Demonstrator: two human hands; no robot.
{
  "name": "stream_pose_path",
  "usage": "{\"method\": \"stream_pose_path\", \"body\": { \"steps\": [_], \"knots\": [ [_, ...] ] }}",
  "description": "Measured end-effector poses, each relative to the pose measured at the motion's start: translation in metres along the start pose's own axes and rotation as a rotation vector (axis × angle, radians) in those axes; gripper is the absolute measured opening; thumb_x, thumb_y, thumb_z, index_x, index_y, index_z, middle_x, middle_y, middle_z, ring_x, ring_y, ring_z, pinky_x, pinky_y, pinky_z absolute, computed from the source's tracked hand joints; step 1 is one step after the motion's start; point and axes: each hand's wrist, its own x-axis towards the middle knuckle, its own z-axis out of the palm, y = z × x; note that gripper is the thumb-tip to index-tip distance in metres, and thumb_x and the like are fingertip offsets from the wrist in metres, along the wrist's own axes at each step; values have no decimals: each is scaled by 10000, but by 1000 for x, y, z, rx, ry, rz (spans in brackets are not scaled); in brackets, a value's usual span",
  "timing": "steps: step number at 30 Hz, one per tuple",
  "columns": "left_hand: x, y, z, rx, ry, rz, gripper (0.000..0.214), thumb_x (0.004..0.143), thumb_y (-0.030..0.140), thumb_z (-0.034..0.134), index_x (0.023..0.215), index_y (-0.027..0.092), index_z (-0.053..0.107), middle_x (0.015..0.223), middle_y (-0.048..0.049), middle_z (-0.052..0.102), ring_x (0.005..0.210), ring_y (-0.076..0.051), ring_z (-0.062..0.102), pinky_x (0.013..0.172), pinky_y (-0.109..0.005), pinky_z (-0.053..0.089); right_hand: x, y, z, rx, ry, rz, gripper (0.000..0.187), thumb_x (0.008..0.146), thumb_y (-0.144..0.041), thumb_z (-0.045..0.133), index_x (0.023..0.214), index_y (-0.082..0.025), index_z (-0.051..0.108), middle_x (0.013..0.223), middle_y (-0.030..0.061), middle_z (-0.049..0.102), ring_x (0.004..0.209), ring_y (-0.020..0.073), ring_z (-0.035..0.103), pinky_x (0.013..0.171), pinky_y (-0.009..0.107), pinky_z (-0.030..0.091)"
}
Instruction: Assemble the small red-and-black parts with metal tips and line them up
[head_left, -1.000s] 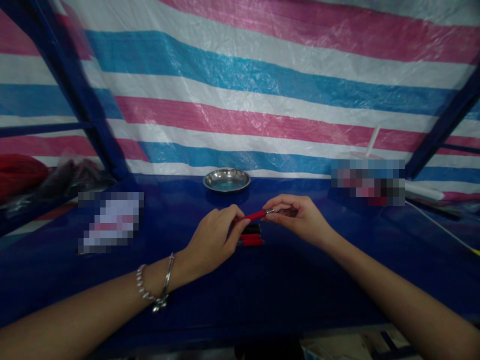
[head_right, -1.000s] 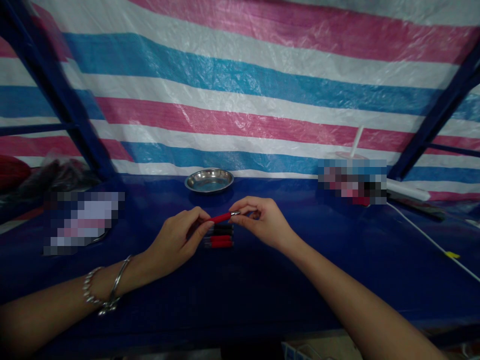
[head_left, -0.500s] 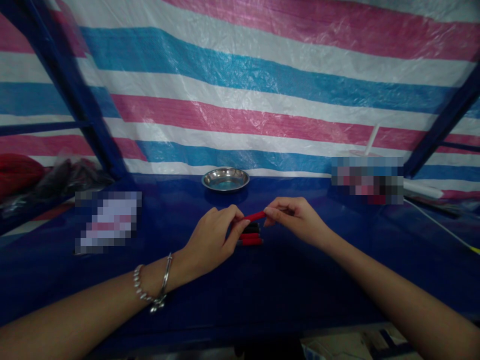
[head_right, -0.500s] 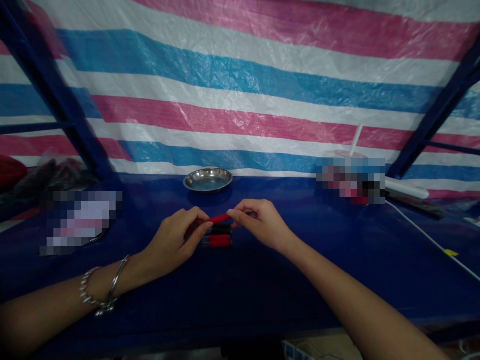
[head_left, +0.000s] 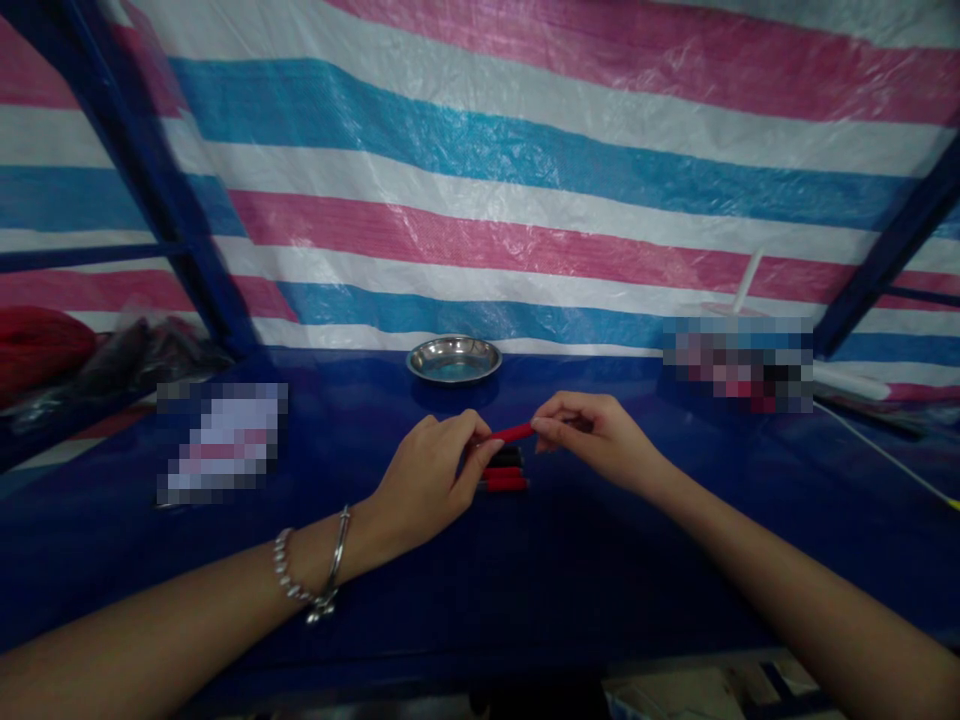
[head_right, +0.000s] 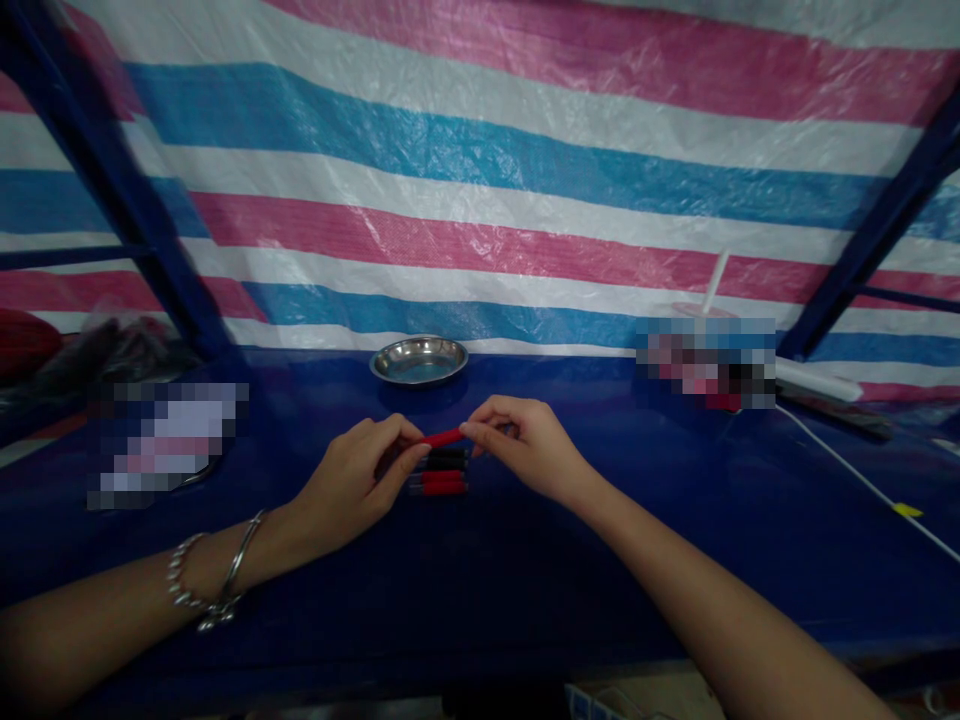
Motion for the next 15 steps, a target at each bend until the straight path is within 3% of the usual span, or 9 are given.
{"method": "stream_pose_path", "body": {
  "steps": [5,9,11,15],
  "knots": [
    [0,1,-1,13,1,-9,159,854,243,396,782,155,506,674,-3,585,572,-128,489,551,-254,326,0,2,-1,-87,-25,-44,285,708,-336,588,937,-175,531,684,-10,597,570,91,527,492,205,361],
    [0,1,-1,11,2,-2,176,860,249,382,777,154,505,670,-5,584,575,-130,491,554,-257,324,0,-1,-2,-163,-38,-55,184,764,-332,519,805,-159,570,674,11,610,603,104,539,536,221,382],
    [0,1,-1,10,1,8,173,859,248,384,776,155,503,666,-4,582,574,-132,490,555,-259,323,-1,-2,-2,-198,-64,-62,258,799,-364,459,707,-153,575,646,20,603,606,108,537,559,231,393],
    [0,1,-1,13,-4,14,160,856,237,388,777,156,501,668,-2,580,570,-132,486,557,-259,321,0,0,-4,-185,-45,-64,233,771,-383,504,831,-167,569,677,10,603,601,103,537,537,218,393]
  ]
}}
